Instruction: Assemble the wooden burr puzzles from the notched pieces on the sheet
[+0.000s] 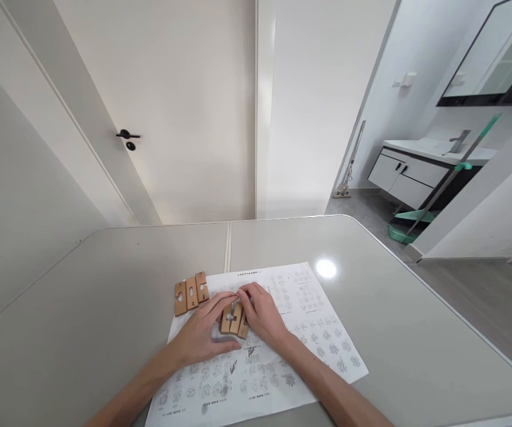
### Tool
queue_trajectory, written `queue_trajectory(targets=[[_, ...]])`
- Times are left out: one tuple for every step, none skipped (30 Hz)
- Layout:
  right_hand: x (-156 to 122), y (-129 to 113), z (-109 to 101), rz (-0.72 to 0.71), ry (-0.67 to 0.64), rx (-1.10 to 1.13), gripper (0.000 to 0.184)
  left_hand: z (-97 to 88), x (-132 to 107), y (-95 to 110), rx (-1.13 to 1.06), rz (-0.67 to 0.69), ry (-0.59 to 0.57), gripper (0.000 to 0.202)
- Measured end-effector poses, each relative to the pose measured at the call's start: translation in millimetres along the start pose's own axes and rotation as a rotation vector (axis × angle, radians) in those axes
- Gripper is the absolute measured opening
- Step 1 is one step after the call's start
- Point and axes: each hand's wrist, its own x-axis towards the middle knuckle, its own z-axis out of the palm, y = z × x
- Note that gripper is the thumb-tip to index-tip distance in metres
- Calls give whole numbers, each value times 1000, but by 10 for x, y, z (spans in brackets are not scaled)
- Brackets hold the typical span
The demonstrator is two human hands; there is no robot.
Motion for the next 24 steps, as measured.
queue_trajectory(targets=[[1, -13, 0, 23, 5, 43, 31, 0, 3, 9, -3, 1, -4, 90], [0, -22, 1, 44, 9, 77, 33, -1, 7, 17, -6, -1, -8, 90], [0, -27, 4, 61, 9, 105, 34, -4, 10, 25, -8, -5, -8, 90], [-1, -27, 7, 73, 8, 129, 36, -7, 13, 31, -10, -8, -3, 90], [-1, -24, 10, 80, 4, 149, 37, -10, 16, 36, -12, -9, 3, 90], [-1, -16, 12, 83, 0, 166, 39, -12, 19, 39, -14, -9, 10, 90], [-1, -5, 14, 86, -4, 181, 40, -14, 21, 41, -15, -8, 16, 91], [1, 9, 14, 92, -10, 197, 40, -15, 23, 42, -16, -6, 20, 91], [3, 23, 15, 100, -21, 216, 41, -14, 24, 43, -15, -6, 21, 91], [5, 37, 14, 108, -34, 240, 41, -12, 24, 43, -12, -8, 21, 92], [7, 50, 14, 117, -52, 271, 40, -9, 24, 42, -7, -11, 21, 91], [9, 61, 14, 126, -72, 304, 40, -6, 23, 40, -1, -16, 23, 90], [11, 69, 13, 132, -89, 337, 39, -2, 22, 38, 5, -22, 25, 89], [12, 74, 13, 135, -103, 364, 38, 2, 20, 35, 10, -26, 27, 86], [12, 78, 13, 135, -112, 385, 38, 6, 18, 33, 15, -28, 29, 84], [12, 81, 14, 131, -119, 398, 37, 9, 17, 32, 19, -28, 30, 80], [11, 84, 15, 127, -123, 405, 37, 12, 15, 32, 22, -27, 30, 77], [10, 86, 17, 123, -124, 408, 36, 14, 13, 34, 24, -27, 29, 75], [8, 88, 18, 122, -124, 410, 36, 14, 11, 37, 23, -26, 28, 73], [6, 89, 19, 124, -123, 410, 36, 10, 9, 42, 19, -27, 27, 71], [4, 89, 19, 129, -123, 408, 36, 0, 6, 46, 12, -30, 25, 70], [2, 87, 18, 136, -125, 403, 37, -17, 3, 49, 3, -35, 21, 70], [0, 83, 16, 143, -128, 392, 38, -43, -2, 50, -5, -44, 15, 70], [-2, 78, 13, 150, -132, 376, 39, -79, -8, 46, -13, -53, 4, 69]])
